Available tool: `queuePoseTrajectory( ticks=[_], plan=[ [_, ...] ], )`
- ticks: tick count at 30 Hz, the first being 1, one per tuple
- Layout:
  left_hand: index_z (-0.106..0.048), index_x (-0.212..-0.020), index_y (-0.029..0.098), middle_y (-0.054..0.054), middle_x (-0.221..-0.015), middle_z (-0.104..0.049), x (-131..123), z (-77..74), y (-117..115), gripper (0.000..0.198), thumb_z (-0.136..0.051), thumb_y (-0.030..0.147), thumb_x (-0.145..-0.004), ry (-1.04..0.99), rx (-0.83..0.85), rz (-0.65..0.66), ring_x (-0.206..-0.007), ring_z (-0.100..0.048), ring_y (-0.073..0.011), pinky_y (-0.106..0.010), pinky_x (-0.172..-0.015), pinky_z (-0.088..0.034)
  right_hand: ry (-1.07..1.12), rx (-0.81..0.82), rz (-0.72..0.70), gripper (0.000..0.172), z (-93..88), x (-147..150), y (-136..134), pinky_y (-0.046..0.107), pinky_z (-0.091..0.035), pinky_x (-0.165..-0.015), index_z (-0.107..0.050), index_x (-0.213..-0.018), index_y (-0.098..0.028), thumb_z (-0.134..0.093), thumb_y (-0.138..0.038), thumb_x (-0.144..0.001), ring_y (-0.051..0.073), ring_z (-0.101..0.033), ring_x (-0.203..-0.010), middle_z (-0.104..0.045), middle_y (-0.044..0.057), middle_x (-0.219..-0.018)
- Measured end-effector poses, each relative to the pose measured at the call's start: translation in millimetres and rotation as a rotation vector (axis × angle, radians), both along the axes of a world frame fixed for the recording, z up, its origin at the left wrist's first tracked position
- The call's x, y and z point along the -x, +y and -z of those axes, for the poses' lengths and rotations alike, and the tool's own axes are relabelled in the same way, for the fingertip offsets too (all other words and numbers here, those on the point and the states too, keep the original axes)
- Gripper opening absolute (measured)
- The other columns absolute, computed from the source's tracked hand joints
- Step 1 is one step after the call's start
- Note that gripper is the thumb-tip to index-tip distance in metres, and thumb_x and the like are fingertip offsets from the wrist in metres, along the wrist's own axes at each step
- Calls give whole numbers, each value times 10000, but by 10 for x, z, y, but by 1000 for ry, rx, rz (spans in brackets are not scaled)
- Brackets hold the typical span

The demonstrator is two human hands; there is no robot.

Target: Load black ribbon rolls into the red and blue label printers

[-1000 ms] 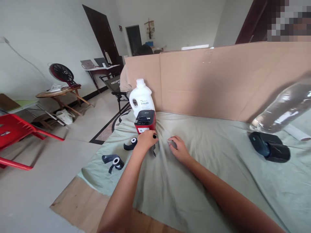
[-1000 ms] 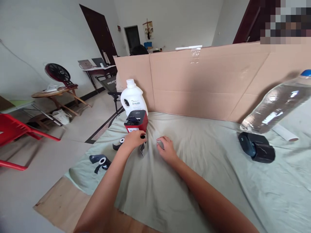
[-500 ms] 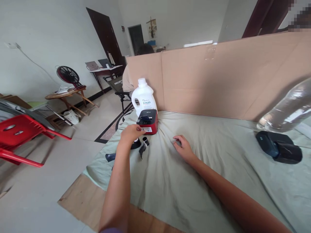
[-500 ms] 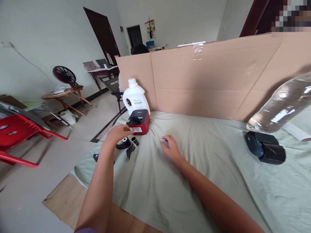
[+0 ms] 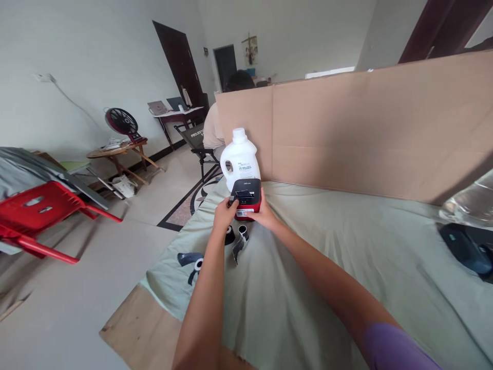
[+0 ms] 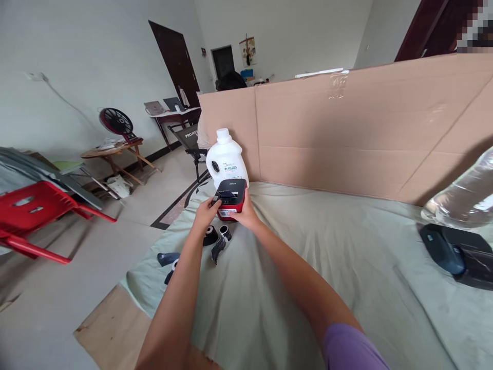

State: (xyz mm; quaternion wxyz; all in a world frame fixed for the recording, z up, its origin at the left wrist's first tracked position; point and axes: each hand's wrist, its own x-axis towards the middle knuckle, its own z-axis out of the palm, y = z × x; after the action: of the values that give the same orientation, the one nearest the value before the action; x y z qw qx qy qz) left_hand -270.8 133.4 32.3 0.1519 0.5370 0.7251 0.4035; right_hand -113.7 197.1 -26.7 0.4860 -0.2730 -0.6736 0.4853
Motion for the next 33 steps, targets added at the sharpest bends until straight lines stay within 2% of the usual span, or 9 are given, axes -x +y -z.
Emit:
queuePoseTrajectory(
  ticks=[3, 5, 8, 10, 14, 18, 21, 24, 33],
  plan=[
    [-718, -891, 204, 3, -646, -628, -77, -93, -58, 288, -539, 427, -865, -10, -31, 11, -659, -573, -172, -253, -628, -393, 59, 44, 26, 1289, 18, -29, -32, 542, -323, -1187, -61, -1597, -261, -877, -451, -616, 306, -400, -1432, -438, 107, -1532],
    [-734, -912, 213, 0, -650, -642, -228, -199, -110, 289, -564, 441, -859, 4, -53, 40, -667, -593, -178, -257, -637, -406, 91, 43, 33, 1304, -38, -211, -95, 532, -315, -1194, 9, -1600, -257, -855, -478, -648, 300, -413, -1425, -394, 118, -1561],
    [-746, -1004, 229, -24, -768, -716, -645, -327, -228, 332, -570, 481, -880, -13, -136, 140, -757, -657, -201, -275, -712, -462, 113, -32, 79, 1253, -229, -713, -240, 496, -290, -1213, -7, -1602, -260, -832, -491, -687, 282, -390, -1442, -331, 114, -1600],
    [-728, -1112, 233, -34, -845, -744, -1028, -326, -345, 389, -553, 511, -903, -75, -191, 238, -801, -682, -212, -295, -769, -500, 79, -81, 150, 1214, -380, -1157, -396, 484, -279, -1219, -59, -1600, -260, -838, -472, -693, 280, -366, -1456, -304, 111, -1614],
    [-559, -1400, 234, -52, -1177, -728, -1808, -85, -651, 540, -557, 492, -926, -355, -254, 428, -1054, -684, -236, -350, -953, -532, -58, -118, 315, 1181, -540, -2040, -892, 491, -298, -1211, -110, -1594, -259, -852, -433, -692, 290, -375, -1451, -319, 123, -1606],
    [-419, -1512, 232, -56, -1465, -547, -2265, 245, -936, 653, -592, 453, -923, -536, -262, 597, -1328, -543, -261, -414, -1132, -448, -134, -44, 402, 1135, -398, -2577, -1403, 512, -349, -1182, -86, -1594, -286, -819, -427, -740, 289, -421, -1424, -351, 122, -1589],
    [-409, -1518, 229, -61, -1502, -504, -2347, 406, -1059, 650, -589, 440, -930, -535, -220, 656, -1379, -493, -259, -424, -1171, -412, -143, -3, 430, 1107, -212, -2712, -1599, 517, -354, -1178, -71, -1595, -290, -791, -433, -768, 288, -415, -1428, -339, 121, -1594],
    [-403, -1520, 217, -68, -1515, -487, -2319, 484, -1097, 652, -589, 432, -932, -512, -192, 659, -1398, -471, -260, -430, -1183, -397, -151, 3, 447, 1092, -89, -2714, -1636, 525, -307, -1200, -88, -1593, -295, -788, -438, -766, 289, -372, -1455, -310, 112, -1609],
    [-351, -1543, 250, -46, -1552, -439, -2305, 565, -1097, 655, -576, 396, -945, -475, -158, 614, -1394, -475, -242, -393, -1169, -414, -143, 13, 445, 1099, 5, -2696, -1632, 504, -276, -1215, -55, -1595, -301, -773, -447, -777, 280, -288, -1498, -195, 111, -1653]
  ],
)
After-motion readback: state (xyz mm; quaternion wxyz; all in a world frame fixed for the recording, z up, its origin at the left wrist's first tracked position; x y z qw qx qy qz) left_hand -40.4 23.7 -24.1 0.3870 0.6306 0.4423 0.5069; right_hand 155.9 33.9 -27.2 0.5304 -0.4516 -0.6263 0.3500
